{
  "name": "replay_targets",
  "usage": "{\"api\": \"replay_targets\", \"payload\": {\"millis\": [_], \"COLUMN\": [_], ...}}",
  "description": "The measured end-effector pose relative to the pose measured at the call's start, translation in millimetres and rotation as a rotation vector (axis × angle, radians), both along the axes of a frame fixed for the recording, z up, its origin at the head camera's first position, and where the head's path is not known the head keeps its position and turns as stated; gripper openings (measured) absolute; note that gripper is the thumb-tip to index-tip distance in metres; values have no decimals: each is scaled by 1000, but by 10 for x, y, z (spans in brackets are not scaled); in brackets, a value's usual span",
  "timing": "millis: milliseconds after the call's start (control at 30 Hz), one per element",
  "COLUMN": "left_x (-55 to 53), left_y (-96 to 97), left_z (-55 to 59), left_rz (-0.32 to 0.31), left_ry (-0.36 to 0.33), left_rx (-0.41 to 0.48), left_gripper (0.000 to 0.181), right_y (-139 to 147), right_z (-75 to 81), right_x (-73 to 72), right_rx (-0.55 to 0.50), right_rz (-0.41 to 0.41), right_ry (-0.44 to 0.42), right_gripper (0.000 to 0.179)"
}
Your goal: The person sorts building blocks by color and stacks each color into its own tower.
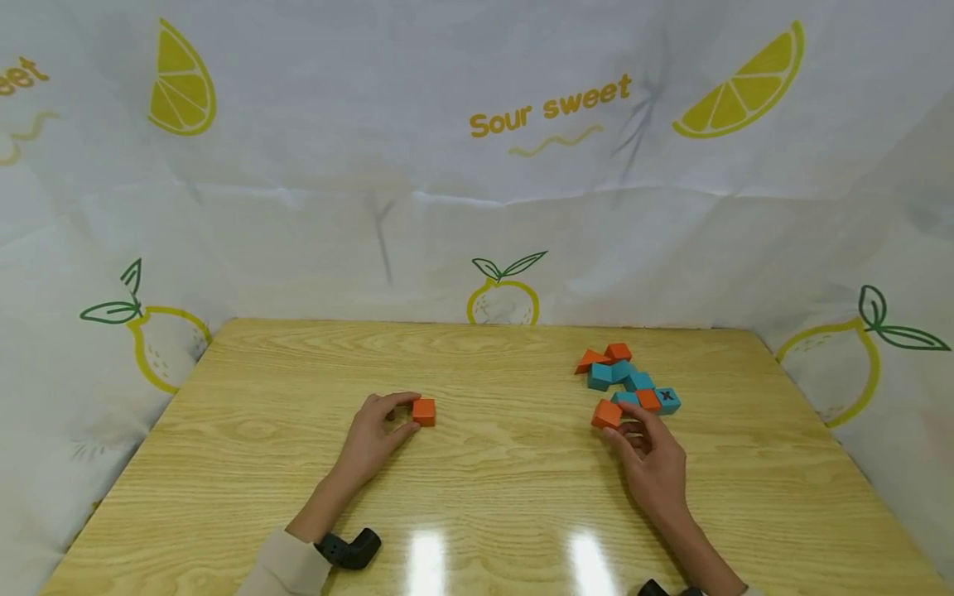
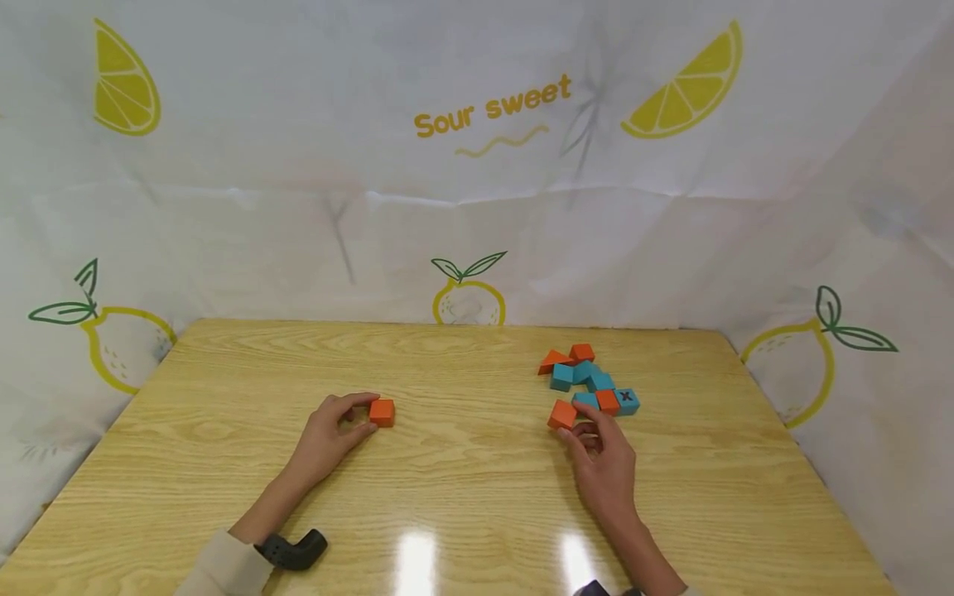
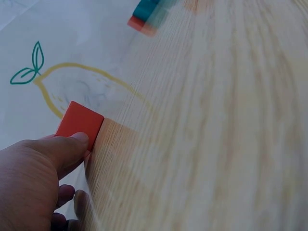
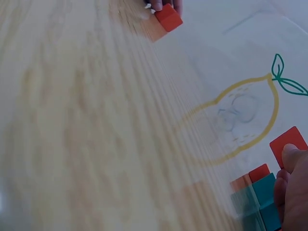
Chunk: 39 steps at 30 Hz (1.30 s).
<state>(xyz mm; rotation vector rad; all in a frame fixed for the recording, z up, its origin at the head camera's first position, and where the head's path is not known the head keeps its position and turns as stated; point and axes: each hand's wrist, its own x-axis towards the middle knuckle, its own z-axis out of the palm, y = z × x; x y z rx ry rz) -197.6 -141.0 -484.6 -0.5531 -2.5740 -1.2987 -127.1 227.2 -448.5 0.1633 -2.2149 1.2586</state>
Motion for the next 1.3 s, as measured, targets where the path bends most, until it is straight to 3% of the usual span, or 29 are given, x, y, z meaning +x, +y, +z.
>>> {"api": "replay_targets", "payload": {"millis": [433, 1300], "left_x": [-7, -3], "left_y": [4, 0], "left_z": [-6, -12], "left_rz": [3, 9], "left_ry": [-11, -2], "left_rx": [7, 5], "left_gripper": [41, 42], "right_y": [-174, -603], "right_z": [-18, -23], "right_x": [-95, -286], "right_rx": [-21, -13], "right_rz": [106, 249], "right_ry": [104, 96], "right_gripper": [45, 42]}}
